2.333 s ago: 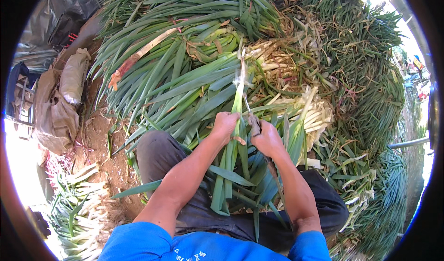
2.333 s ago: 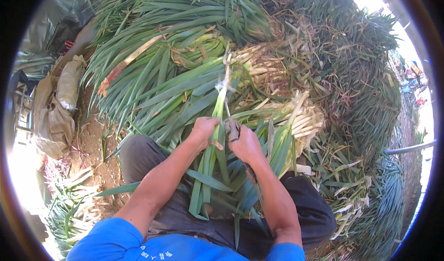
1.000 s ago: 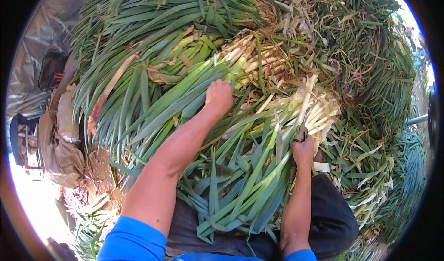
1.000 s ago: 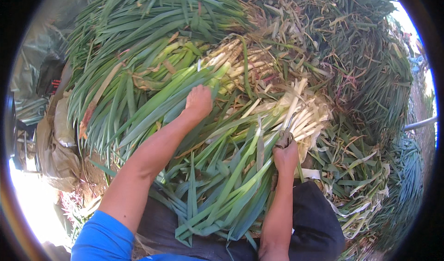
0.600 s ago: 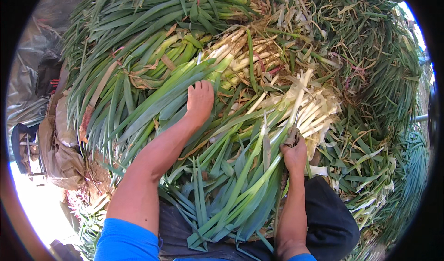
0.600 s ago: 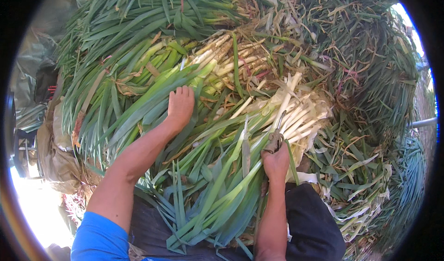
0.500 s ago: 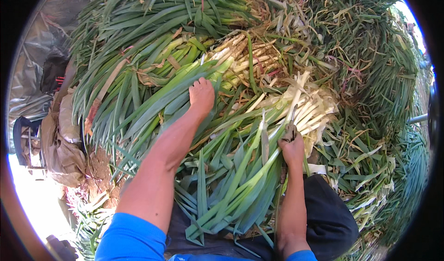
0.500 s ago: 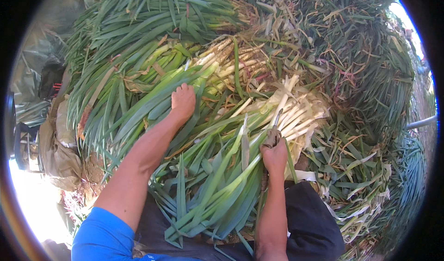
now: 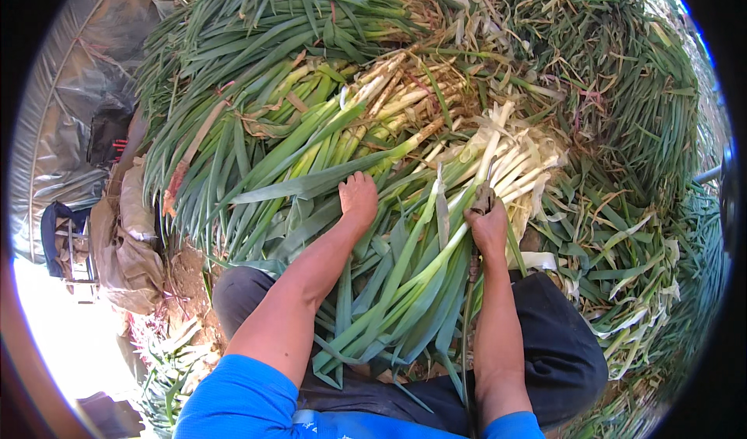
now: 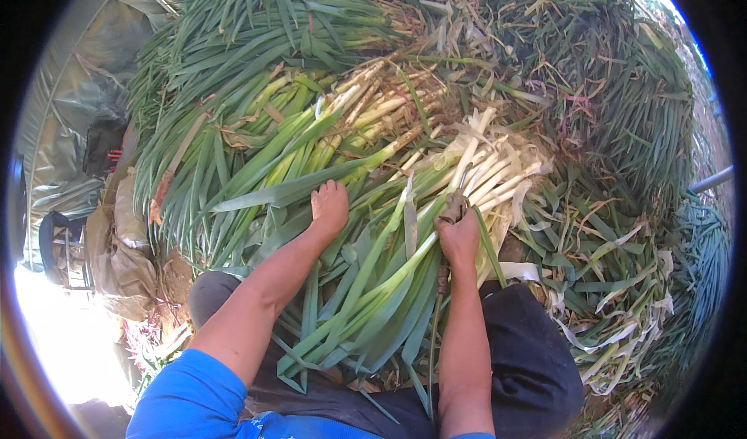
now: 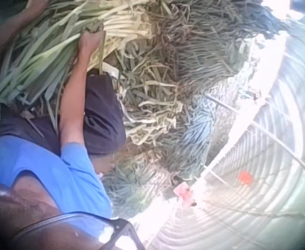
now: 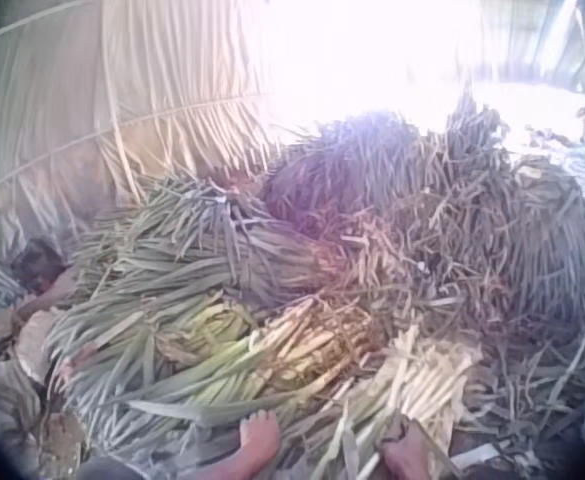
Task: The person sits on the ground and trims the roots and outer leaves from long green vegetables, likely leeks or scallions. They use a small knife to cut the ends and peel away unwanted layers, then place the cleaned vegetables into a pile.
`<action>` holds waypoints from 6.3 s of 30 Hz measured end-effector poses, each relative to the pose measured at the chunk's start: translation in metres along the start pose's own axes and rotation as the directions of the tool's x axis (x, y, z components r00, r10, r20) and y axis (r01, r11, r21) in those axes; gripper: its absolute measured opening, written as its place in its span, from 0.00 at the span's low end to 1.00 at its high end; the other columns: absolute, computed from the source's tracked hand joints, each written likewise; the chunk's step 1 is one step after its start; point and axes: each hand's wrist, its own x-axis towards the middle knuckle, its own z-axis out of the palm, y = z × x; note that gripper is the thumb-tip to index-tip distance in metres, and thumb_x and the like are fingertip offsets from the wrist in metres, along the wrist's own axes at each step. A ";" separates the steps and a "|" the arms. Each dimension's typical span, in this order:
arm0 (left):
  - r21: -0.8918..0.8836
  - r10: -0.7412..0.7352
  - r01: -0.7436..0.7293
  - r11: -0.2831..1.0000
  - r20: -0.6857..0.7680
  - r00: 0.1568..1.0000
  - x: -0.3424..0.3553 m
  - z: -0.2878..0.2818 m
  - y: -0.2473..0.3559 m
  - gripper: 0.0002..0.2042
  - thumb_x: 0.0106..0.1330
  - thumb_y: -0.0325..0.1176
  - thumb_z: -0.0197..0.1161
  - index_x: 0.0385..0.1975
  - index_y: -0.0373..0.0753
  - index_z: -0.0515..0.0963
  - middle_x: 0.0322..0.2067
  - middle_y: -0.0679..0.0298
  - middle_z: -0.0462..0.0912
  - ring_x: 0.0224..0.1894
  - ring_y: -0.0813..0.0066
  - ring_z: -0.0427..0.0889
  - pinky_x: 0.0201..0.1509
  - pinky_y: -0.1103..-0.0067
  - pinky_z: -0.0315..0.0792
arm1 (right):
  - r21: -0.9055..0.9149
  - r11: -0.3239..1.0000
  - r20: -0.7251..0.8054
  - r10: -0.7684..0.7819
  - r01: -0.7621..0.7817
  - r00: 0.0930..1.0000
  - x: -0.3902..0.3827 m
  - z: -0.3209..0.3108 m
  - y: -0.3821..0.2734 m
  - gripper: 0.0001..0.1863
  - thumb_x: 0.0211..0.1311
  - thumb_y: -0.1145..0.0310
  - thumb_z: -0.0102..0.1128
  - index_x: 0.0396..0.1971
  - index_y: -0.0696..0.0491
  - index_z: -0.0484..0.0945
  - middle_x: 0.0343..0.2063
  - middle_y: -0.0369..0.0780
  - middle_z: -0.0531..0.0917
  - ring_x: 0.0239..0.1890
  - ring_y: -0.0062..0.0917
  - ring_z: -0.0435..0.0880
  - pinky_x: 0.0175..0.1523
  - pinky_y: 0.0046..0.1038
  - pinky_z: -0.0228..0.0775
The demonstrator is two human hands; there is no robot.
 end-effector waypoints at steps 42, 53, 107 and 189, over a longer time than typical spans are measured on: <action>-0.704 -0.119 0.514 0.490 0.530 0.839 -0.057 -0.145 -0.067 0.23 0.50 0.37 0.78 0.38 0.22 0.84 0.36 0.47 0.87 0.35 0.58 0.86 0.41 0.64 0.79 | 0.038 0.979 0.517 -0.189 0.198 0.835 -0.101 -0.005 -0.161 0.22 0.48 0.68 0.65 0.44 0.63 0.77 0.28 0.42 0.79 0.31 0.32 0.77 0.40 0.34 0.71; -0.841 -0.150 0.484 0.241 0.461 0.875 -0.101 -0.093 -0.061 0.24 0.57 0.42 0.70 0.32 0.18 0.81 0.31 0.41 0.86 0.34 0.53 0.87 0.41 0.61 0.76 | -0.248 0.885 0.623 -0.167 0.395 0.765 -0.145 0.013 -0.148 0.24 0.59 0.62 0.59 0.52 0.61 0.80 0.43 0.60 0.84 0.49 0.56 0.82 0.55 0.44 0.74; -0.501 0.226 0.622 -0.602 0.640 0.734 -0.091 -0.078 -0.034 0.15 0.69 0.32 0.65 0.47 0.27 0.81 0.40 0.49 0.88 0.38 0.56 0.89 0.48 0.63 0.84 | -0.380 0.846 0.664 -0.033 0.375 0.747 -0.135 -0.017 -0.172 0.22 0.47 0.66 0.65 0.44 0.61 0.80 0.35 0.56 0.85 0.42 0.51 0.84 0.51 0.41 0.74; -0.820 -0.197 0.412 0.397 0.362 0.911 -0.093 -0.116 -0.093 0.24 0.49 0.42 0.74 0.27 0.20 0.81 0.24 0.44 0.83 0.27 0.57 0.85 0.37 0.63 0.77 | -0.307 0.830 0.524 -0.261 0.466 0.811 -0.115 0.090 -0.197 0.20 0.68 0.58 0.54 0.48 0.59 0.82 0.41 0.59 0.85 0.49 0.56 0.82 0.55 0.47 0.74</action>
